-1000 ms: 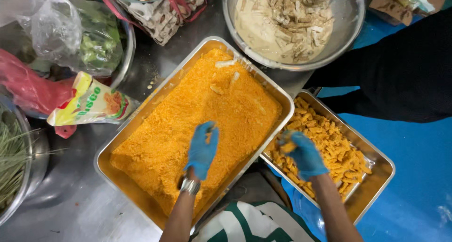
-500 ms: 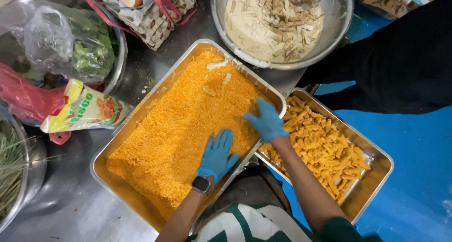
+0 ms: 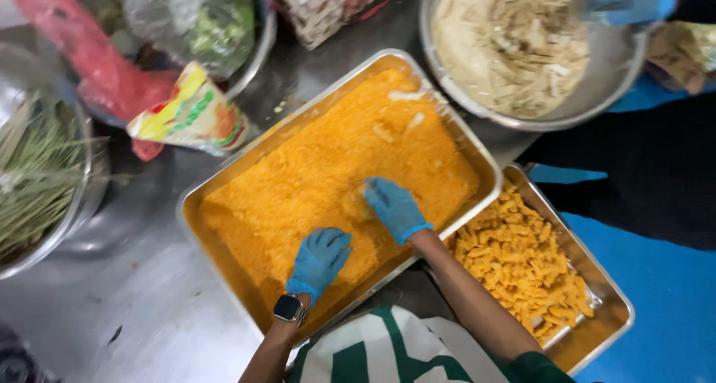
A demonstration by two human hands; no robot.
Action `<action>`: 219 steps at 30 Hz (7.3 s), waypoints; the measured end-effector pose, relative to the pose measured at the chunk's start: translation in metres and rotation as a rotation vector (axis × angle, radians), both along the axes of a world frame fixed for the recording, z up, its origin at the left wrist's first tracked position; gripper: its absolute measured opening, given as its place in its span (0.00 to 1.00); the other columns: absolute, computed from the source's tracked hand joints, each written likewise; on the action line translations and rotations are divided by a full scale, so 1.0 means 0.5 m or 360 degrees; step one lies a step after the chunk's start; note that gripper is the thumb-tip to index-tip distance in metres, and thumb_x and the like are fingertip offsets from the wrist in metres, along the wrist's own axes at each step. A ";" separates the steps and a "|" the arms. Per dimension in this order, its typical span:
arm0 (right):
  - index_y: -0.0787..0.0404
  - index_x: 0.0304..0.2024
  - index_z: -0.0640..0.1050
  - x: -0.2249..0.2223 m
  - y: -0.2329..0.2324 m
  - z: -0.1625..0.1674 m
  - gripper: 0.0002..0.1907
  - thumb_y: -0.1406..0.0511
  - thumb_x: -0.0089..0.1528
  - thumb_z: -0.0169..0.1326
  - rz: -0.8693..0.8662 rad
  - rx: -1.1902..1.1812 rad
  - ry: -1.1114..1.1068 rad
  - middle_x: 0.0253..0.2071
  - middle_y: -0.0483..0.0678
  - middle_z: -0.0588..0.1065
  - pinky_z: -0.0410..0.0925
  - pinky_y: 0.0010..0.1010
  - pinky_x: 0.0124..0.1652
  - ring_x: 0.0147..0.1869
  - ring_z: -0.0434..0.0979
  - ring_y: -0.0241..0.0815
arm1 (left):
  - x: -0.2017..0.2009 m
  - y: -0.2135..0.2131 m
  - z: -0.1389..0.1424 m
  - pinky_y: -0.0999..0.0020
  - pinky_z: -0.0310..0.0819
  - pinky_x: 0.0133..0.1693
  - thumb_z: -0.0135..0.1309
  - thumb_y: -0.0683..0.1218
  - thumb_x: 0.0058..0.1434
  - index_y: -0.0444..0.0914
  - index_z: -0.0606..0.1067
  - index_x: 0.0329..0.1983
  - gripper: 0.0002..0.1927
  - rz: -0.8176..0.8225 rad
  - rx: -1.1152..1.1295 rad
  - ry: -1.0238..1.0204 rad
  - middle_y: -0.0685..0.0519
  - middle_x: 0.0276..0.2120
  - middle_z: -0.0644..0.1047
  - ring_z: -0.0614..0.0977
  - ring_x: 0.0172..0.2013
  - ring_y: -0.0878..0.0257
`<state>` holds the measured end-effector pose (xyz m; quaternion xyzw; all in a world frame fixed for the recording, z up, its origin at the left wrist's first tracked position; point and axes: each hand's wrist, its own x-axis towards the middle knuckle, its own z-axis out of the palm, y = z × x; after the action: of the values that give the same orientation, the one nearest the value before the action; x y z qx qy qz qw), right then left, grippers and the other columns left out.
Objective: The person takes batter-coated food pieces from a bowl and rolls them by hand in a large tray of orange breadcrumbs, pressing the coating over each piece, then places the coated pieces into a side tray with finished coated pieces. A second worker adds batter-coated pieces to the breadcrumb tray.
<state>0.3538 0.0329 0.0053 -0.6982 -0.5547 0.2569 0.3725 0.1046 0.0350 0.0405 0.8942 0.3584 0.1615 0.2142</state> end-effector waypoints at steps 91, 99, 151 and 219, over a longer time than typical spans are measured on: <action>0.65 0.64 0.75 0.065 -0.046 -0.032 0.40 0.42 0.63 0.52 -0.0774 -0.0806 0.1369 0.65 0.59 0.73 0.64 0.40 0.62 0.68 0.69 0.53 | 0.121 0.151 -0.133 0.61 0.60 0.67 0.56 0.58 0.65 0.38 0.60 0.74 0.39 0.0711 -0.1872 -0.0513 0.46 0.72 0.61 0.63 0.70 0.56; 0.59 0.59 0.77 0.048 -0.069 0.067 0.33 0.44 0.62 0.51 -0.0281 -0.0482 0.0815 0.58 0.51 0.78 0.68 0.34 0.57 0.62 0.76 0.41 | 0.095 0.160 -0.146 0.61 0.44 0.73 0.35 0.46 0.67 0.41 0.49 0.79 0.35 0.0262 -0.1702 -0.0667 0.53 0.78 0.51 0.52 0.76 0.59; 0.59 0.63 0.71 -0.082 -0.008 0.093 0.37 0.40 0.66 0.41 0.0120 -0.0433 0.2870 0.61 0.53 0.73 0.73 0.49 0.52 0.59 0.77 0.51 | 0.054 0.073 0.243 0.63 0.79 0.49 0.66 0.52 0.56 0.41 0.77 0.56 0.25 0.0643 -0.0694 -0.0465 0.46 0.46 0.83 0.85 0.46 0.54; 0.60 0.66 0.67 0.148 -0.105 0.094 0.28 0.61 0.65 0.55 -0.0488 -0.0846 0.2151 0.66 0.46 0.71 0.69 0.39 0.60 0.63 0.77 0.46 | 0.042 0.091 0.072 0.46 0.77 0.39 0.49 0.63 0.67 0.43 0.76 0.55 0.24 0.0641 -0.0504 0.0430 0.41 0.40 0.82 0.83 0.39 0.41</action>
<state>0.4280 -0.0198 0.0523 -0.5241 -0.0198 0.7013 0.4828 0.1256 0.0806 0.0766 0.7739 0.5747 0.0222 0.2650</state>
